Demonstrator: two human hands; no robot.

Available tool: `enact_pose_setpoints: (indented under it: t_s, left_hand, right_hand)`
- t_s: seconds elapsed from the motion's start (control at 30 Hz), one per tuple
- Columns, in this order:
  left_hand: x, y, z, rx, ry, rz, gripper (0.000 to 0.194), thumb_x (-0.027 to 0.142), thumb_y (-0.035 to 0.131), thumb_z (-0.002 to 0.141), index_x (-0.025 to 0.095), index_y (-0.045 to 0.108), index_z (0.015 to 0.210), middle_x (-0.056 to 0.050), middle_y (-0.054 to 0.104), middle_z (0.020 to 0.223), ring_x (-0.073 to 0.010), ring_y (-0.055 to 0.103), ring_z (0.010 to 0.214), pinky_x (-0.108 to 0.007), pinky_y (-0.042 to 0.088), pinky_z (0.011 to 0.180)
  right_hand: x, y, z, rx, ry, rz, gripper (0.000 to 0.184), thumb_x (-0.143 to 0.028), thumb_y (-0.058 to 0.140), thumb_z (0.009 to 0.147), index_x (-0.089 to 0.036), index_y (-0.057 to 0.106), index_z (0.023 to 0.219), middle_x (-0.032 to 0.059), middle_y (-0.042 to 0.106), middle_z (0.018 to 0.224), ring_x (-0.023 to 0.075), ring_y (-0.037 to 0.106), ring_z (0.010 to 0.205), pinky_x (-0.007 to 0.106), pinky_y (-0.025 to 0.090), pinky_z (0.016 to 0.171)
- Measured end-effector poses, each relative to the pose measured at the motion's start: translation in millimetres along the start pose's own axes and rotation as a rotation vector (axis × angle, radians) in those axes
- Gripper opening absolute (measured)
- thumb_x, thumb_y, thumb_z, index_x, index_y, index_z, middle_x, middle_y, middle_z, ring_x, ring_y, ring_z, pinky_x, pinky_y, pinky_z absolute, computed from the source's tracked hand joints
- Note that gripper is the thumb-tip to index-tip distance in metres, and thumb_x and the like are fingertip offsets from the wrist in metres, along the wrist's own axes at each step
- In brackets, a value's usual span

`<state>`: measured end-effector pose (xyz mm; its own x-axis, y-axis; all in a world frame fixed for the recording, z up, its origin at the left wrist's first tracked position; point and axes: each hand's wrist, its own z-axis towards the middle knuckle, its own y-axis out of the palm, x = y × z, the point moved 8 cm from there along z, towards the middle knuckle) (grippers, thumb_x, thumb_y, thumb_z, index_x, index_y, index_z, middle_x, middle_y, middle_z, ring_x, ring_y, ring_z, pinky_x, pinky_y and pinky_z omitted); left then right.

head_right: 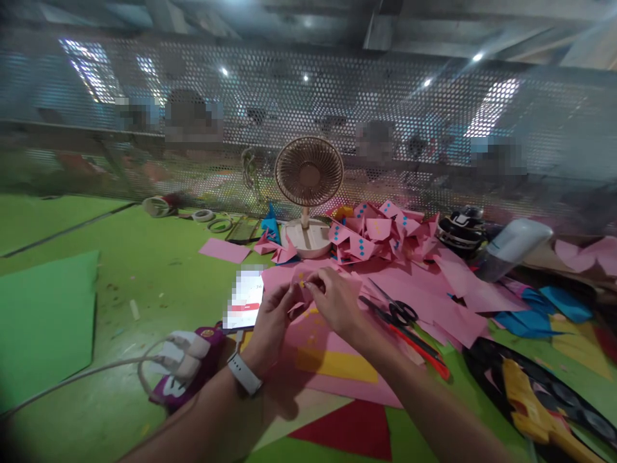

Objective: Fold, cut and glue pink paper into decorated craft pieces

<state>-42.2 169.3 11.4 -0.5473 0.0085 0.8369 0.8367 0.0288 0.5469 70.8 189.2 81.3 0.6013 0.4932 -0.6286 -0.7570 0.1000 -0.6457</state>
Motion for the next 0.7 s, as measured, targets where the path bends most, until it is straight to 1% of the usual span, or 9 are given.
enact_pose_setpoints:
  t_s: [0.13, 0.27, 0.43, 0.57, 0.7]
  left_hand:
    - [-0.5, -0.3, 0.9, 0.004, -0.005, -0.007, 0.025, 0.037, 0.070, 0.072, 0.016, 0.064, 0.085, -0.002, 0.065, 0.084, -0.0132, 0.061, 0.075, -0.029, 0.050, 0.076]
    - [2.1, 2.7, -0.5, -0.025, 0.011, 0.001, 0.024, 0.037, 0.068, 0.075, 0.016, 0.064, 0.086, -0.003, 0.065, 0.086, -0.0131, 0.061, 0.076, -0.028, 0.049, 0.076]
    - [4.2, 4.2, -2.5, -0.025, 0.016, -0.007, 0.021, 0.034, 0.068, 0.075, 0.016, 0.065, 0.085, -0.002, 0.064, 0.082, -0.0114, 0.060, 0.073, -0.026, 0.049, 0.073]
    - [4.6, 5.1, -2.4, -0.042, 0.023, -0.023, 0.019, 0.033, 0.066, 0.077, 0.016, 0.065, 0.085, -0.002, 0.065, 0.081, -0.0111, 0.061, 0.073, -0.025, 0.049, 0.075]
    - [2.0, 2.4, -1.2, -0.015, 0.007, -0.048, 0.021, 0.032, 0.070, 0.073, 0.015, 0.065, 0.086, -0.003, 0.067, 0.083, -0.0129, 0.063, 0.075, -0.026, 0.049, 0.074]
  right_hand:
    - [-0.3, -2.3, -0.7, 0.000, -0.002, -0.008, 0.011, -0.024, 0.051, 0.084, -0.019, 0.058, 0.077, 0.0027, 0.062, 0.079, 0.0165, 0.056, 0.074, 0.029, 0.041, 0.067]
    - [-2.6, -4.6, -1.3, -0.012, -0.011, -0.024, 0.010, -0.023, 0.052, 0.084, -0.019, 0.057, 0.077, 0.0023, 0.061, 0.078, 0.0160, 0.056, 0.073, 0.028, 0.040, 0.067]
    - [-2.9, -5.2, -1.7, -0.012, -0.018, -0.048, 0.010, -0.023, 0.052, 0.084, -0.019, 0.057, 0.076, 0.0021, 0.060, 0.077, 0.0159, 0.055, 0.072, 0.027, 0.040, 0.066]
    - [-1.8, -4.1, -2.1, -0.015, -0.026, -0.052, 0.009, -0.023, 0.052, 0.084, -0.019, 0.056, 0.077, 0.0021, 0.060, 0.078, 0.0159, 0.055, 0.073, 0.028, 0.040, 0.066]
    - [-2.9, -3.3, -2.6, -0.028, -0.040, -0.049, 0.010, -0.022, 0.050, 0.084, -0.018, 0.056, 0.078, 0.0023, 0.060, 0.078, 0.0157, 0.055, 0.073, 0.028, 0.040, 0.067]
